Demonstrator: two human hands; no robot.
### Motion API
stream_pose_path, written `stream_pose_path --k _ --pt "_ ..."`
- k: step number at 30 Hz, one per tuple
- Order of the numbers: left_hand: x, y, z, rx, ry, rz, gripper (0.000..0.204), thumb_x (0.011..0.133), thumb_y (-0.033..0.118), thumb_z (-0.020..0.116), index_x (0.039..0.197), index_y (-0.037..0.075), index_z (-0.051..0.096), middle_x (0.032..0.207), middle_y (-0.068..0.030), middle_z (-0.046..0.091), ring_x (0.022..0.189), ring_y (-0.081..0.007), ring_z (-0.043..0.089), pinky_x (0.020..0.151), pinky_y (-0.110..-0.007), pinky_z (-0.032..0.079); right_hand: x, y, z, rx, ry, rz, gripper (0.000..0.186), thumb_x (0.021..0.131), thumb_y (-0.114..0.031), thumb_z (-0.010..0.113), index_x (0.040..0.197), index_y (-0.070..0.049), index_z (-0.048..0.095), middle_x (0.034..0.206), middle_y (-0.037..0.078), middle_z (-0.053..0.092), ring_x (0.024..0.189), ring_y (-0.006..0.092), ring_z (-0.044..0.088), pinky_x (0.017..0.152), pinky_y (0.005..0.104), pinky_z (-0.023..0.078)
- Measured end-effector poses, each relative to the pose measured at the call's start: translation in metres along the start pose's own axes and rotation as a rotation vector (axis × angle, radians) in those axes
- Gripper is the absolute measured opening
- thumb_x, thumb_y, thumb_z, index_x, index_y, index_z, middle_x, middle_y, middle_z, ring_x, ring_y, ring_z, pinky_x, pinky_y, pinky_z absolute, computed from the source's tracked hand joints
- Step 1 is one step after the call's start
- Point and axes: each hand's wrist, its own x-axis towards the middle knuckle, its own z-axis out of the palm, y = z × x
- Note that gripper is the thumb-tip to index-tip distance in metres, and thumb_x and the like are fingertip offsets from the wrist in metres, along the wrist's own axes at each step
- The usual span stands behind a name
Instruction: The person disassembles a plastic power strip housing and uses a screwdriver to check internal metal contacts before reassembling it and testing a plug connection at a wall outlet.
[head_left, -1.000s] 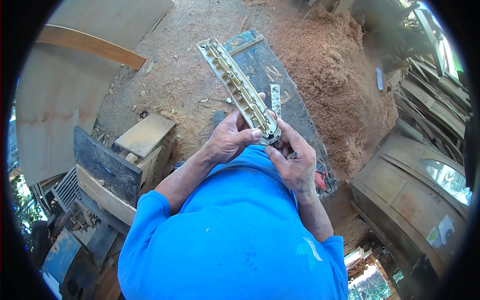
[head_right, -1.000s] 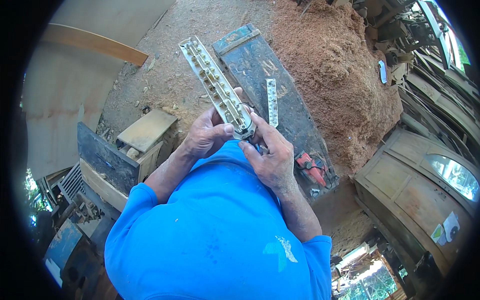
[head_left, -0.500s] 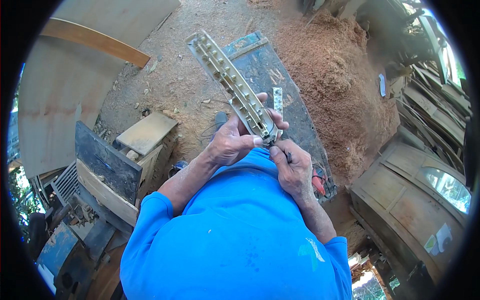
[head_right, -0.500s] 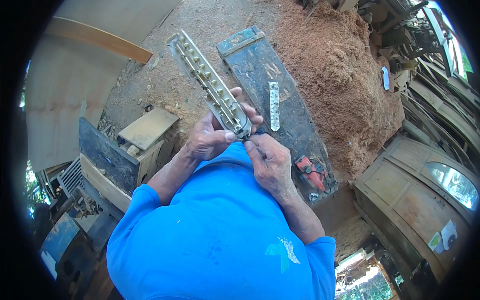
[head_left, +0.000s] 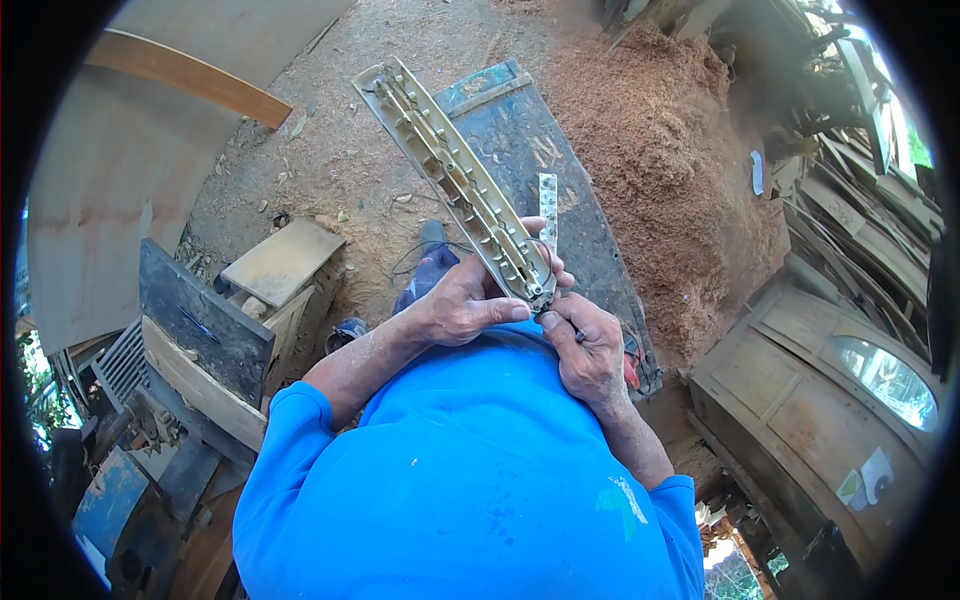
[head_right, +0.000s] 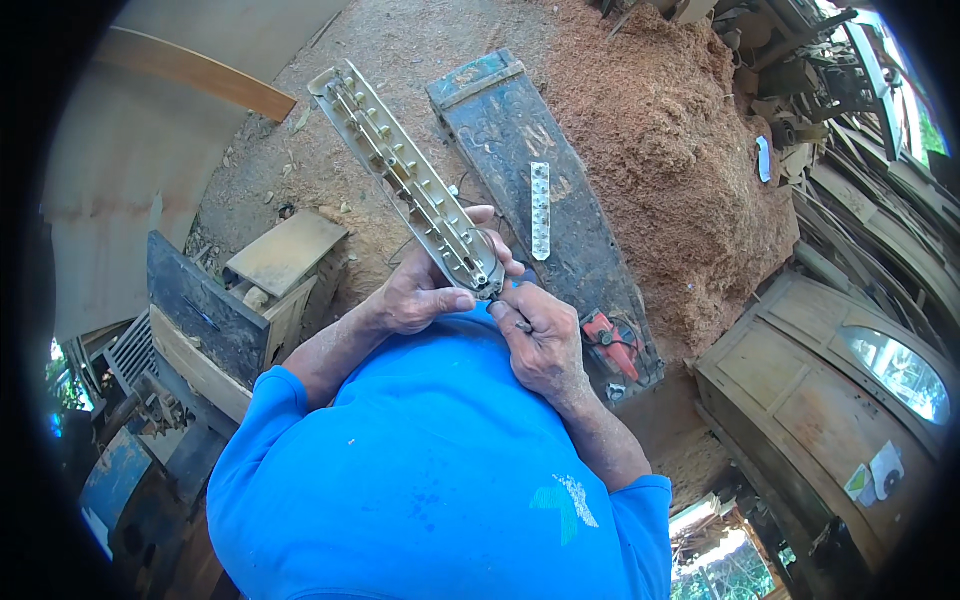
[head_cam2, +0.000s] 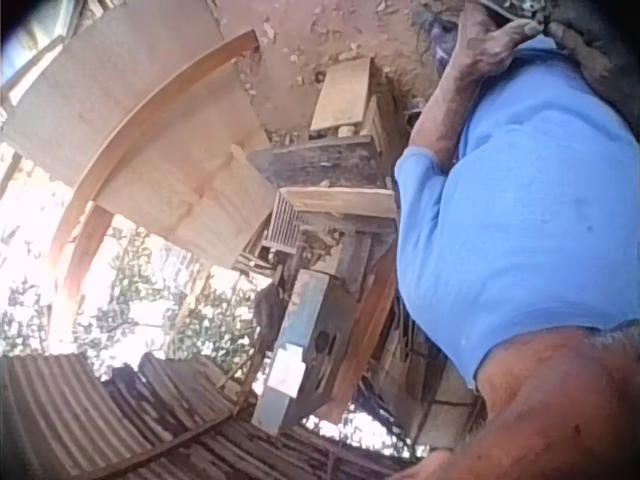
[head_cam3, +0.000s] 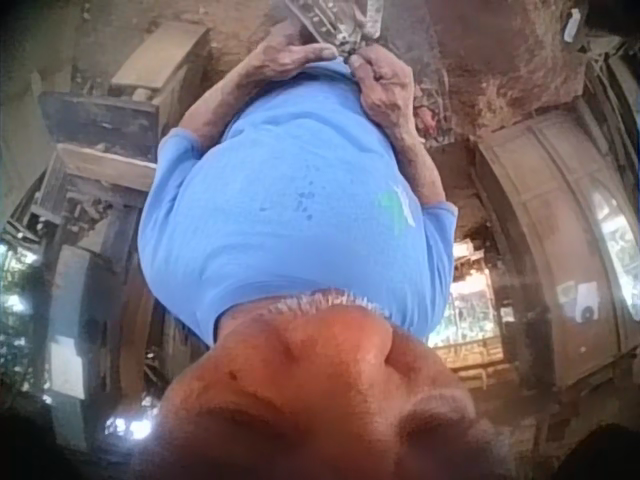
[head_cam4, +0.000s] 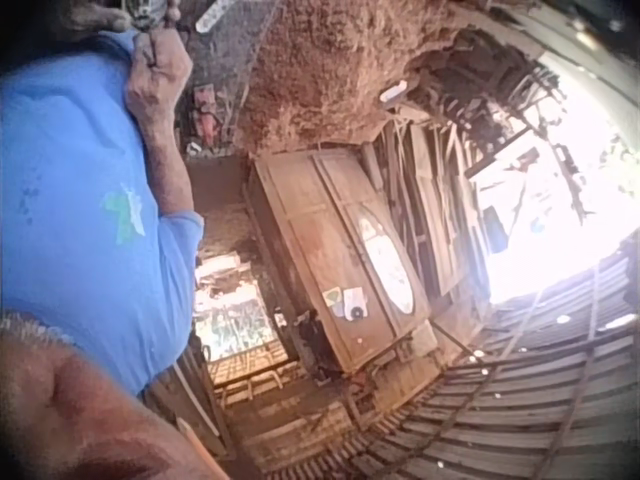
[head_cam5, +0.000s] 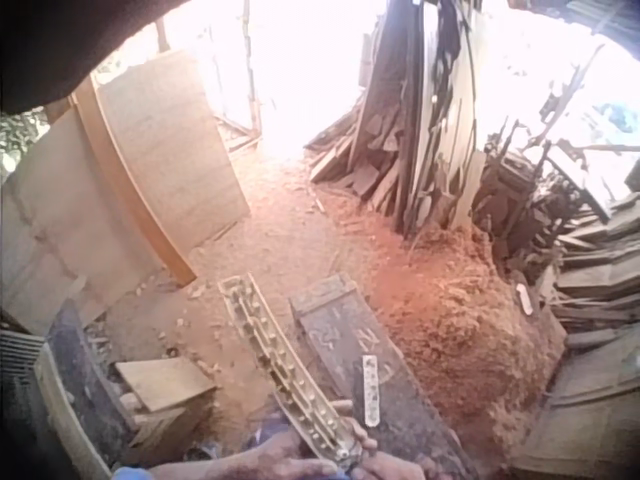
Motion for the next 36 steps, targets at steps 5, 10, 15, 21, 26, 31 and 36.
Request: stream_pose_path --k 5,10,15,21,26,31,36 --pt "0.001 -0.004 -0.001 0.068 0.001 -0.004 0.089 0.087 0.006 0.068 0.153 0.002 0.009 0.132 -0.014 0.047 0.13 -0.0288 0.048 0.113 -0.047 0.035 0.0 0.002 0.0 0.01 0.008 0.021 0.013 0.091 -0.007 0.059 0.082 0.001 0.06 0.068 0.006 0.058 0.063 0.0141 0.056 0.059 0.0301 0.043" --pt "-0.002 -0.006 -0.002 0.076 0.01 0.024 0.085 0.087 0.012 0.07 0.151 0.004 0.015 0.129 -0.0146 0.051 0.128 -0.0324 0.05 0.109 -0.05 0.039 -0.003 0.004 0.006 0.069 0.038 0.017 0.009 0.089 -0.007 0.063 0.084 0.0 0.061 0.066 0.008 0.05 0.058 0.0168 0.049 0.056 0.033 0.04" --pt "0.005 0.004 -0.006 -0.042 -0.016 -0.06 0.09 0.087 0.013 0.071 0.153 0.002 0.01 0.13 -0.0144 0.051 0.128 -0.0301 0.05 0.111 -0.047 0.037 0.0 0.002 0.005 0.053 0.038 -0.017 0.008 0.09 -0.007 0.064 0.086 0.0 0.063 0.067 0.007 0.054 0.059 0.0151 0.052 0.056 0.0315 0.041" --pt "0.009 -0.002 -0.01 -0.417 0.139 -0.083 0.086 0.089 0.031 0.071 0.151 0.002 0.019 0.13 -0.018 0.053 0.124 -0.0338 0.054 0.103 -0.046 0.047 0.011 -0.022 0.007 0.16 0.065 0.04 0.009 0.091 -0.008 0.065 0.093 0.0 0.067 0.073 0.007 0.064 0.066 0.0124 0.061 0.061 0.0279 0.048" --pt "0.006 -0.009 -0.01 -0.5 0.139 -0.086 0.088 0.089 0.046 0.066 0.148 -0.002 0.022 0.125 -0.0148 0.055 0.12 -0.0267 0.056 0.099 -0.038 0.051 0.017 -0.025 0.012 0.135 0.104 -0.07 0.011 0.088 -0.008 0.069 0.096 0.0 0.069 0.08 0.01 0.07 0.076 0.014 0.069 0.067 0.0276 0.053" --pt "0.001 -0.017 -0.006 -0.6 0.212 -0.122 0.091 0.086 0.057 0.061 0.146 -0.002 0.026 0.12 -0.0143 0.057 0.117 -0.025 0.057 0.098 -0.037 0.052 0.017 -0.022 0.011 0.106 0.098 -0.073 0.012 0.085 -0.009 0.073 0.094 -0.001 0.069 0.081 0.01 0.071 0.074 0.0151 0.07 0.065 0.0281 0.053" --pt "0.001 -0.019 -0.004 -0.531 0.205 -0.072 0.091 0.086 0.057 0.062 0.146 -0.001 0.025 0.12 -0.0143 0.057 0.116 -0.0257 0.059 0.097 -0.037 0.053 0.015 -0.019 0.009 0.104 0.079 -0.088 0.011 0.085 -0.008 0.073 0.092 -0.002 0.069 0.079 0.01 0.07 0.07 0.0146 0.068 0.062 0.0281 0.051"
